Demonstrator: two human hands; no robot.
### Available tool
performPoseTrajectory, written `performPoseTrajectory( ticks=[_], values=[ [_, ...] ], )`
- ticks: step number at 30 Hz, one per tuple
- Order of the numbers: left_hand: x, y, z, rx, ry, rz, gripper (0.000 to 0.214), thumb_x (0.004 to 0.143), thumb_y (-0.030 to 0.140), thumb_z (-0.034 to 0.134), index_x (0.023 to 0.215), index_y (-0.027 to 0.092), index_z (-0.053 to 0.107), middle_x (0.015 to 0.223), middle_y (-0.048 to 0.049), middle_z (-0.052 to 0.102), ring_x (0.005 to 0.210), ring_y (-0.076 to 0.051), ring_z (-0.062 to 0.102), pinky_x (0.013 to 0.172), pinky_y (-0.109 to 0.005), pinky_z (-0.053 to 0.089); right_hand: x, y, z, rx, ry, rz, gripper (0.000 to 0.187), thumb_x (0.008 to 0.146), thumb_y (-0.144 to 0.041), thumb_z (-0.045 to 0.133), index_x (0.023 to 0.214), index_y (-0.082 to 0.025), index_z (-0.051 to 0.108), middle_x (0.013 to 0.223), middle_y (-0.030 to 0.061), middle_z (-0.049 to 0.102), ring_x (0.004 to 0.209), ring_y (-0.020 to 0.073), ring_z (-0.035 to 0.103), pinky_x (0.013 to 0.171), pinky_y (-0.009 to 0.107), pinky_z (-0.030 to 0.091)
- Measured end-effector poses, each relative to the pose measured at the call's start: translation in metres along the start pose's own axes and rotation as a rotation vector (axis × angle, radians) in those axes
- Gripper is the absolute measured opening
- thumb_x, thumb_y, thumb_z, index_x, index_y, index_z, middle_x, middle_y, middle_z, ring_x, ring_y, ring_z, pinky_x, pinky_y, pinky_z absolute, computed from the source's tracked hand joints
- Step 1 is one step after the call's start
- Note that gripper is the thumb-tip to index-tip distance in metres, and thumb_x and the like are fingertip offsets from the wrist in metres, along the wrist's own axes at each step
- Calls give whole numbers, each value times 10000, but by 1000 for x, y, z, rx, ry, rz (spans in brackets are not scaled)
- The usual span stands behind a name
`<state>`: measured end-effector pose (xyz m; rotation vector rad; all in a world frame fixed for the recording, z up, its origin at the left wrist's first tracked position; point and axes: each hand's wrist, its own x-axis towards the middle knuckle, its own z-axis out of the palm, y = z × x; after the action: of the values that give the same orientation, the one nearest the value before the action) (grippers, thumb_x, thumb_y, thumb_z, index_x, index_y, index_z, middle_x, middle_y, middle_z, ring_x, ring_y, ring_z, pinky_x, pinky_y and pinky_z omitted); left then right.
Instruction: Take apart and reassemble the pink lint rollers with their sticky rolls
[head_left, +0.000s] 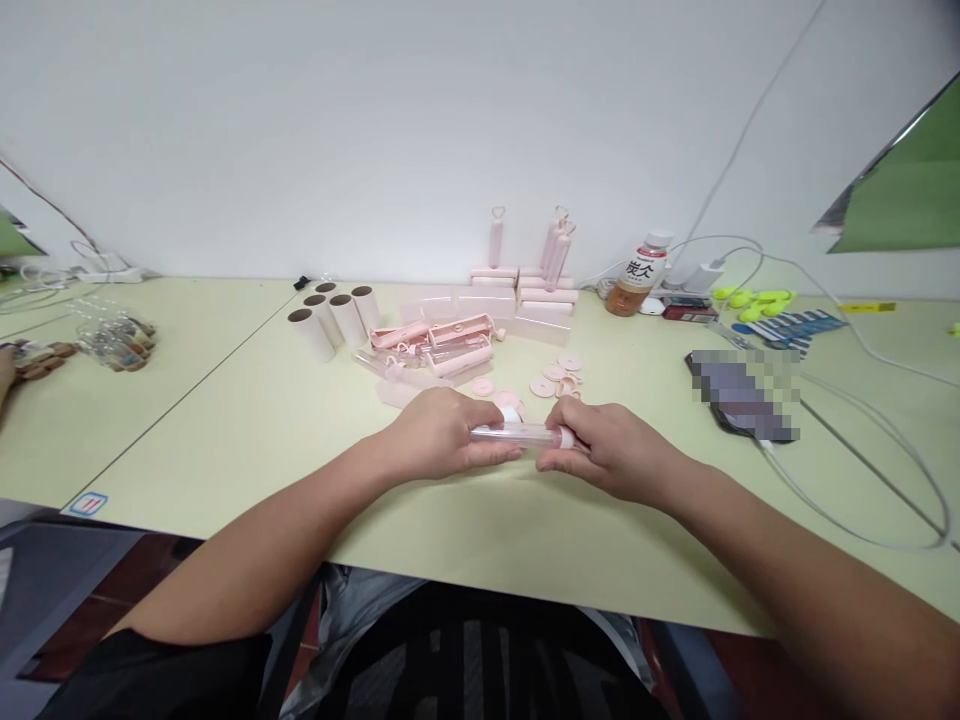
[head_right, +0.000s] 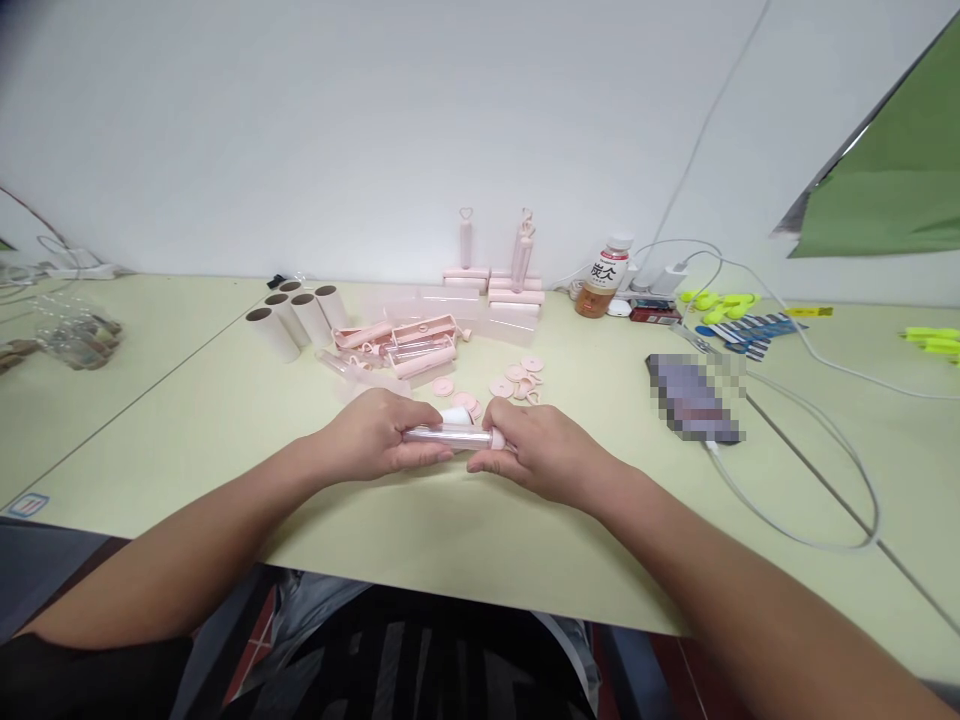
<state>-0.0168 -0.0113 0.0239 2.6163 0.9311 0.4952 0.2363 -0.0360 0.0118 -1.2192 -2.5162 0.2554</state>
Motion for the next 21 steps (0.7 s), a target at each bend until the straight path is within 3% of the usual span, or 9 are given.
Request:
performPoseTrajectory(
  ticks=[8,14,18,21],
  values=[
    [1,0,1,20,-80,85,444,907,574,552,872,159,704,654,-15,646,567,-124,539,542,-237,312,0,-8,-3,1,-219,-76,383,947,-498,548,1170,-187,567,724,36,696,625,213,623,569,260,373],
    [1,-3,11,51,-15,94,435,896,580,566,892,167,703,641,-7,645,563,-128,559,526,-236,300,0,-3,-2,155,-222,-53,553,945,-585,498,1319,-179,542,737,37,657,634,202,581,595,278,384],
    [0,-7,14,173,96,211,461,921,589,518,846,168,692,631,-12,643,563,-129,565,518,-251,285,2,-3,5,557,-268,45,626,909,-722,418,1156,-185,625,671,0,562,558,150,476,560,273,383],
    [1,-12,10,240,175,287,460,918,590,522,843,172,697,614,-12,637,547,-123,560,510,-257,284,4,-6,12,1027,-404,277,698,922,-767,225,1062,-191,593,496,-98,309,396,107,254,407,237,288]
  ],
)
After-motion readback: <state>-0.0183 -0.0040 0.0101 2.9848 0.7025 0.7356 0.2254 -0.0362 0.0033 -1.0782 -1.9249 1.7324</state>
